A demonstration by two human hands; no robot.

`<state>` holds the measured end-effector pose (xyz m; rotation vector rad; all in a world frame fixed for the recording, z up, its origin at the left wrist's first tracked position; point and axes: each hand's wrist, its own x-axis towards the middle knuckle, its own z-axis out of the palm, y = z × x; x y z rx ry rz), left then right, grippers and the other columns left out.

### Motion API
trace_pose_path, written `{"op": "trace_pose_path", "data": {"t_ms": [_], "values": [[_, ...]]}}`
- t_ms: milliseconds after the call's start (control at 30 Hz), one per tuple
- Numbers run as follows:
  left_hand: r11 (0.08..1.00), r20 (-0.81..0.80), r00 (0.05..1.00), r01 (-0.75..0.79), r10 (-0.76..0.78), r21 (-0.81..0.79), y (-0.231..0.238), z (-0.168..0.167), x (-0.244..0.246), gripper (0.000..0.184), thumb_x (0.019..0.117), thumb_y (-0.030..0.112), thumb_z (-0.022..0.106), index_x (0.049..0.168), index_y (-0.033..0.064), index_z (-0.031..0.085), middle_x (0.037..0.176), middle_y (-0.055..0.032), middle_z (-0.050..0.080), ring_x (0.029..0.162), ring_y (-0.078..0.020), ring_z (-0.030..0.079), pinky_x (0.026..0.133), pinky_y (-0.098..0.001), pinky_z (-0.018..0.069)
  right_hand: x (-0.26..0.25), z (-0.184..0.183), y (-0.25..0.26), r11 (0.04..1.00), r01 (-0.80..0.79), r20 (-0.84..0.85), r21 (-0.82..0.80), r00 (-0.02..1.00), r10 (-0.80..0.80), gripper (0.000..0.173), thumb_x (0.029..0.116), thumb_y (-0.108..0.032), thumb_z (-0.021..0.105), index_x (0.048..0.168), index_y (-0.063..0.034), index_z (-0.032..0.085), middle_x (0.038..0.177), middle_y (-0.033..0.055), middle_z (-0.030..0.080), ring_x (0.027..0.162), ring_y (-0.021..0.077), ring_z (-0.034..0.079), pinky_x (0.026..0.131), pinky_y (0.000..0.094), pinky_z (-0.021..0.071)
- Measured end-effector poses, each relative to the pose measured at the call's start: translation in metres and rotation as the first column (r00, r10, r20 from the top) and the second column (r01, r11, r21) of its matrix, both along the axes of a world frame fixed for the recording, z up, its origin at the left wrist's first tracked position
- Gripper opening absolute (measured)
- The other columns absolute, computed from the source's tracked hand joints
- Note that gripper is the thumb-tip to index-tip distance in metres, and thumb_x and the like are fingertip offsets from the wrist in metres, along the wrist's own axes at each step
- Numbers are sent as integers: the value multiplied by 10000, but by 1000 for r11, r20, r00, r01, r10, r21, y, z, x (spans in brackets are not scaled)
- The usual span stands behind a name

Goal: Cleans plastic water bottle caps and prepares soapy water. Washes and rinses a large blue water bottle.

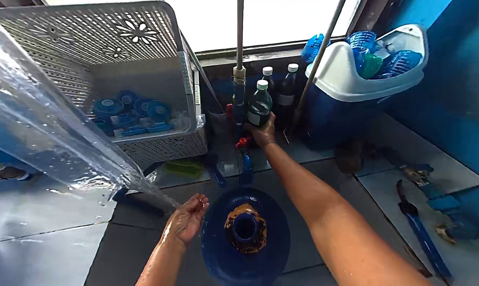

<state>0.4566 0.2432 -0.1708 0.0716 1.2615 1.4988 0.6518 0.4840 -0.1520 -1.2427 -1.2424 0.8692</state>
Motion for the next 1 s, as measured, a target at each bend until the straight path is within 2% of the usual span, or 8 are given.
{"op": "trace_pose_path", "data": {"t_ms": [67,200,300,367,500,633,800,1000], "values": [[1000,-74,997,13,-14,-8,-4,-2,0,144,1060,26,441,1016,53,575,785,-2,655,649,-61,654,621,-193,585,26,15,-30,989,-112,89,-91,989,121,1037,792,-176,875,1568,37,222,1519,319,418,1404,413,456,1161,510,403],[993,-183,976,112,-118,-45,-7,-5,-2,253,1089,124,424,870,134,548,629,91,563,482,39,516,461,-104,466,156,45,-166,971,-208,528,-122,814,241,676,925,-269,770,1467,23,489,1477,254,524,1336,389,543,1119,545,434],[992,-192,975,123,-115,29,-7,-3,-1,238,1071,25,373,905,95,528,671,46,574,574,-16,583,575,-151,544,305,50,-276,983,176,877,-45,479,-46,525,924,-261,777,1354,0,626,1323,279,630,1218,479,602,1017,700,436],[986,-238,960,161,-150,29,-10,2,0,196,1064,1,361,976,87,514,706,43,573,606,-30,600,619,-176,565,383,53,-354,803,551,933,-228,360,18,595,970,-279,713,1428,54,530,1380,378,538,1289,581,504,1027,769,370],[986,-317,933,156,-169,-65,-14,9,6,85,1052,99,495,971,100,520,703,14,583,584,-73,603,582,-232,565,449,7,-449,471,722,802,-507,596,-50,689,957,-193,728,1462,139,397,1359,436,507,1253,577,531,1015,726,415],[981,-328,925,183,-195,-65,-21,15,-1,206,1004,29,526,1209,10,522,906,-84,591,744,-153,619,688,-296,552,432,-7,-472,478,696,631,-535,706,-321,359,941,39,588,1294,77,538,1041,304,618,738,344,628,633,509,528],[980,-407,894,199,-186,-12,-44,41,-12,216,1054,40,472,1259,-13,517,927,-83,635,743,-130,644,706,-293,564,356,38,-437,754,466,556,-463,815,-162,357,954,20,586,1303,82,547,1075,311,639,803,373,662,691,562,550],[884,-439,786,464,-436,-47,-99,72,-7,411,1124,310,365,1335,-8,518,1097,-129,687,904,-185,680,808,-338,550,173,93,-338,916,-39,284,-400,945,164,305,981,25,563,1285,35,548,898,150,649,627,159,626,562,320,552]]}}
